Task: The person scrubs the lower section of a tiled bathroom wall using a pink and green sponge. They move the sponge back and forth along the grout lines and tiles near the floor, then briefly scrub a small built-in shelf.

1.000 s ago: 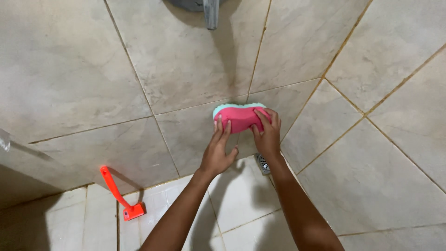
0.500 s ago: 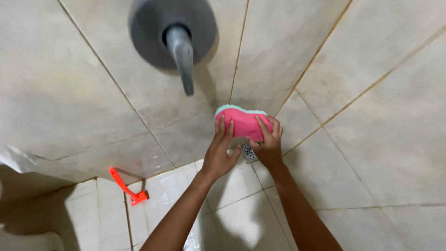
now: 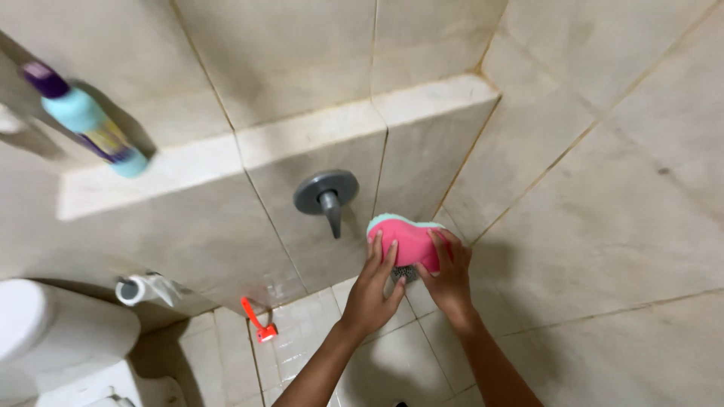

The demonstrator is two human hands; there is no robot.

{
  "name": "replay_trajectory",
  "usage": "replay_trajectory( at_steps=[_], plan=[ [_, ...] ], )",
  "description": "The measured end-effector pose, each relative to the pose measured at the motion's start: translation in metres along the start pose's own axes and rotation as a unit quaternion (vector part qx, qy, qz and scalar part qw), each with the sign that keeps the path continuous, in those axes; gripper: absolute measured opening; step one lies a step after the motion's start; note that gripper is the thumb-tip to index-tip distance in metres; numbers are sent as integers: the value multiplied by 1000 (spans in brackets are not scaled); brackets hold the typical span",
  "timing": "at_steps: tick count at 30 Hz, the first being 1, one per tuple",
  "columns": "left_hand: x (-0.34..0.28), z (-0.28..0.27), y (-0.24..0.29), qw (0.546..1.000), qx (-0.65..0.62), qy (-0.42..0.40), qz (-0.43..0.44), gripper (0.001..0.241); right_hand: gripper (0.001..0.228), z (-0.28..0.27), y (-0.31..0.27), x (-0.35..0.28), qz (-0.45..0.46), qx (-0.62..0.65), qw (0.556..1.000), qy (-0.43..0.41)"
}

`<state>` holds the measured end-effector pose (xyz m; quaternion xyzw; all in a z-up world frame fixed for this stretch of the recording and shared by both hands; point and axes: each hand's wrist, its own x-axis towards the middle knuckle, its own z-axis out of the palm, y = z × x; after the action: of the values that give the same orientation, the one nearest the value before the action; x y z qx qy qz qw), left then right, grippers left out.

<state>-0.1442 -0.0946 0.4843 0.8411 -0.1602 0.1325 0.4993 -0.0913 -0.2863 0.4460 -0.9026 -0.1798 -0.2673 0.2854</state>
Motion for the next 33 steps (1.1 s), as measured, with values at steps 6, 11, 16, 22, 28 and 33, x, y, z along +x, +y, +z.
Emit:
replay_trajectory(
  at_steps=[6,11,16,22,28,33],
  plan=[
    [-17,-88,82,999,36,-19,11,74,81,-88,-96,33,-9,-13,1000,-8],
    [-40,-147,115,999,30,-22,7,77,75,-128,-165,44,-13,-15,1000,-10],
    [-67,-183,115,999,34,12,1,78,71,-136,-213,41,-42,16,999,-12],
    [-96,-230,130,998,56,35,-19,77,70,-131,-268,42,-57,20,997,-56],
    [-110,-273,148,976,204,78,4,88,73,-121,-310,46,-92,54,991,-77],
    [-114,-292,149,962,258,88,26,99,74,-118,-330,49,-126,69,986,-85]
  ],
)
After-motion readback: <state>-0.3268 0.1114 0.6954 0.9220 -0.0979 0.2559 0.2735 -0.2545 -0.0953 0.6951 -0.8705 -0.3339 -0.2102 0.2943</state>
